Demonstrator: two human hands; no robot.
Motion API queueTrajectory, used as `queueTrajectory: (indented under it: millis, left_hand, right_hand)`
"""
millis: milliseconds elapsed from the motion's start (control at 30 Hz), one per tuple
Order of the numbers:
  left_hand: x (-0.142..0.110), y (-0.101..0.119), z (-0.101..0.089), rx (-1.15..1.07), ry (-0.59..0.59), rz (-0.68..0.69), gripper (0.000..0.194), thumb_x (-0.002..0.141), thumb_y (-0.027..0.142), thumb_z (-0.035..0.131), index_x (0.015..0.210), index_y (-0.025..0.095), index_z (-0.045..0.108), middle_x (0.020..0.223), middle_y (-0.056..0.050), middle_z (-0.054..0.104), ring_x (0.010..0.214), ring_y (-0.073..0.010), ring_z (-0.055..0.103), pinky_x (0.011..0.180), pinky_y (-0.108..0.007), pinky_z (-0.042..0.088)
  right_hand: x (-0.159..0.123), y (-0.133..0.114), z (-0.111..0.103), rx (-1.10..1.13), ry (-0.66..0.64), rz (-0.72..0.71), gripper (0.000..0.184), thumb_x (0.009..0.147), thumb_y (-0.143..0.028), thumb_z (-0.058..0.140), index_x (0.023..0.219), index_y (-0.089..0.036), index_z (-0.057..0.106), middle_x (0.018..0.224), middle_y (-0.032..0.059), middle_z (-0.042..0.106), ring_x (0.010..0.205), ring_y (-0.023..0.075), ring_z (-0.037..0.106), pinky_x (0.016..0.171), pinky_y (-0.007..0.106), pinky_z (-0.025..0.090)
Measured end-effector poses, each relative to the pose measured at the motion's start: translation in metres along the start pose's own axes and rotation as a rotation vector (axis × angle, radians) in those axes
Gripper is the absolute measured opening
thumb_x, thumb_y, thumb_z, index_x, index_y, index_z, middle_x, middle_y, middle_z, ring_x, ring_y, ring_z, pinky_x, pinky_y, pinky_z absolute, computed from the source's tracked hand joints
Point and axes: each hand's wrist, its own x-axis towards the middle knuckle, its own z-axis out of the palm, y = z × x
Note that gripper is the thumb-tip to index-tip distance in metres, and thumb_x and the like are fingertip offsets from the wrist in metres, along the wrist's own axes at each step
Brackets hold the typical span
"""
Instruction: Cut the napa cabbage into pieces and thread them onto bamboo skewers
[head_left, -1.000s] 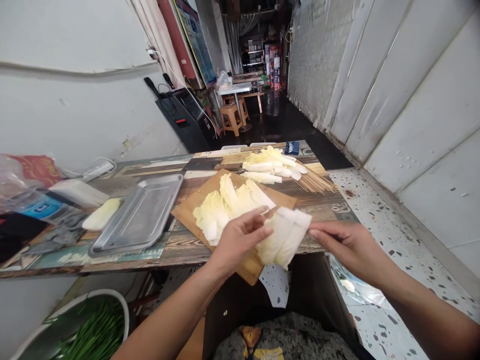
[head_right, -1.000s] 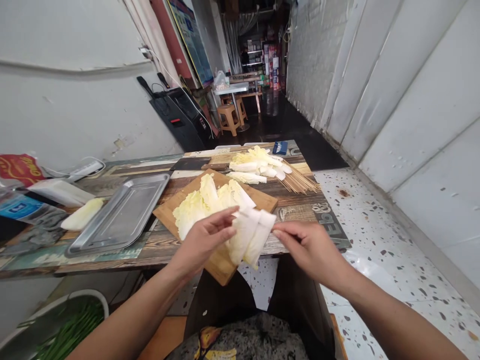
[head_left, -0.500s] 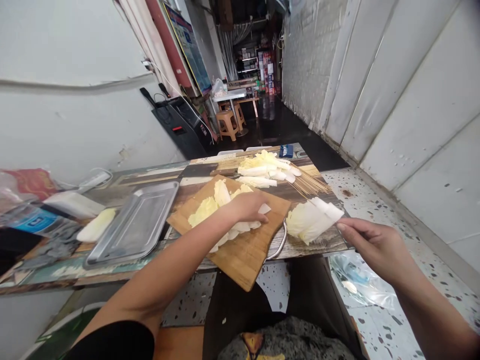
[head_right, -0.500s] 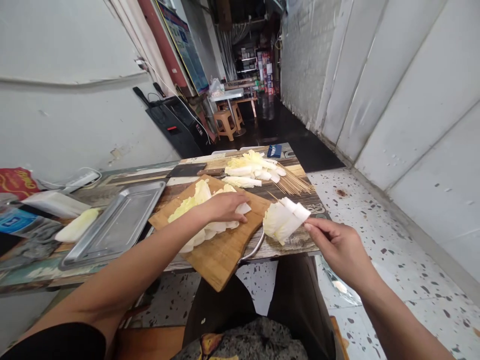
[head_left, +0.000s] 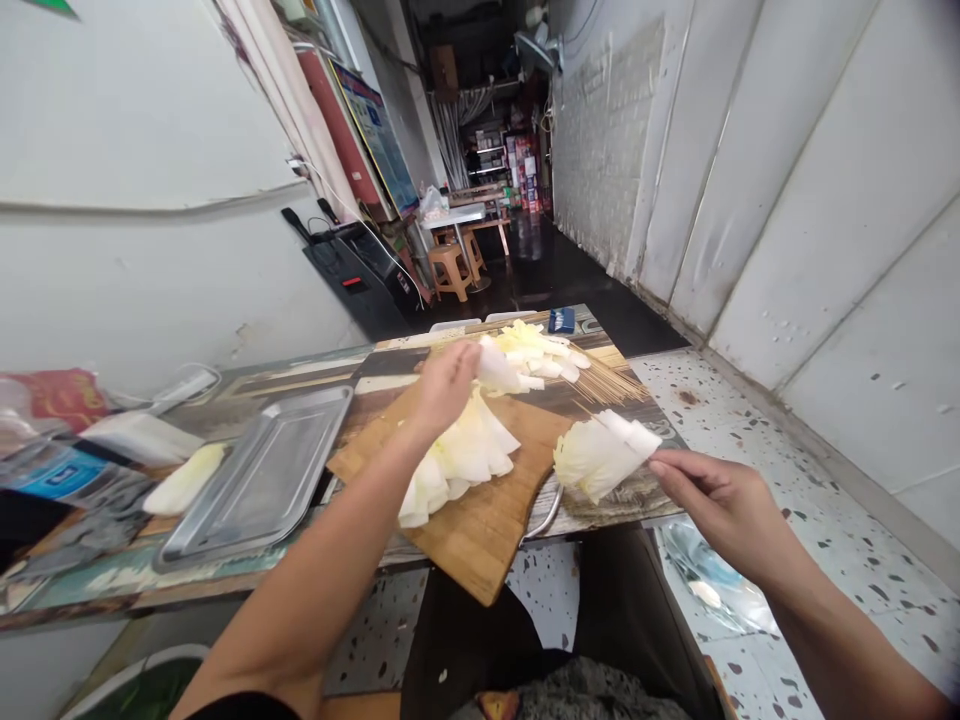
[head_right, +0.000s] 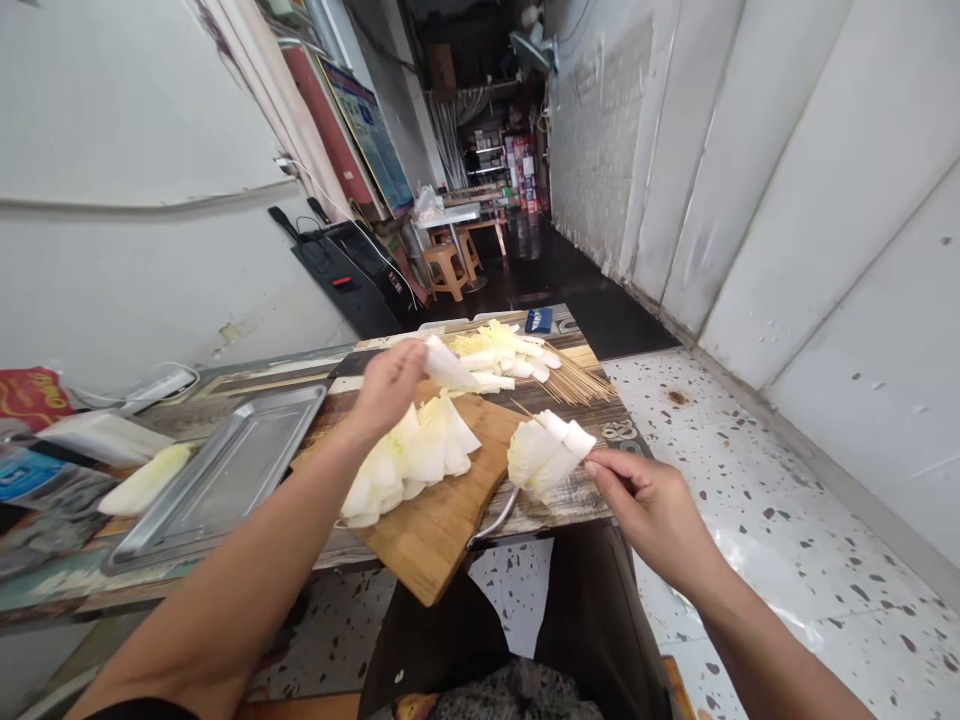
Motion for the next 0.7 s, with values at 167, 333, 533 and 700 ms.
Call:
queueTrajectory:
  millis: [167,333,533,700]
  left_hand:
    - [-0.039,0.034,-0.023,-0.833,0.118,-0.485,0.026,0.096,0.034,0.046,0.091,0.014,0.062,0.079,-0.009,0.071,0.074,-0.0186,0.069,0.073,-0.032,0.056]
    - [-0.07,0.034,-0.012,-1.141,0.31,-0.901,0.025,0.098,0.022,0.045,0.079,0.013,0.059,0.067,-0.004,0.068,0.057,-0.0097,0.065,0.061,-0.02,0.055]
    - [-0.06,0.007,0.004,-0.765,0.384,-0.735,0.02,0.092,0.031,0.057,0.081,0.016,0.052,0.061,-0.001,0.066,0.048,-0.0099,0.061,0.049,-0.017,0.049]
    - [-0.035,-0.017,0.002,-0.687,0.07,-0.779,0.024,0.088,0.035,0.063,0.077,0.017,0.051,0.051,0.001,0.06,0.038,-0.0101,0.053,0.039,-0.018,0.042]
  right_hand:
    - [0.0,-0.021,0.002,0.065,-0.071,-0.029,0.027,0.087,-0.041,0.059,0.099,-0.024,0.077,0.088,0.0028,0.076,0.074,0.0191,0.07,0.065,0.026,0.056]
    - [0.008,-0.039,0.018,0.104,-0.195,-0.081,0.025,0.088,-0.038,0.058,0.098,-0.025,0.076,0.091,0.0031,0.076,0.08,0.02,0.071,0.072,0.028,0.057]
    - [0.021,-0.048,0.046,0.09,-0.299,-0.114,0.026,0.09,-0.032,0.052,0.096,-0.023,0.076,0.092,0.0027,0.076,0.082,0.02,0.07,0.073,0.028,0.055]
    - [0.028,-0.04,0.054,0.068,-0.312,-0.092,0.028,0.09,-0.033,0.051,0.093,-0.02,0.075,0.091,0.0036,0.076,0.083,0.0212,0.07,0.073,0.029,0.054]
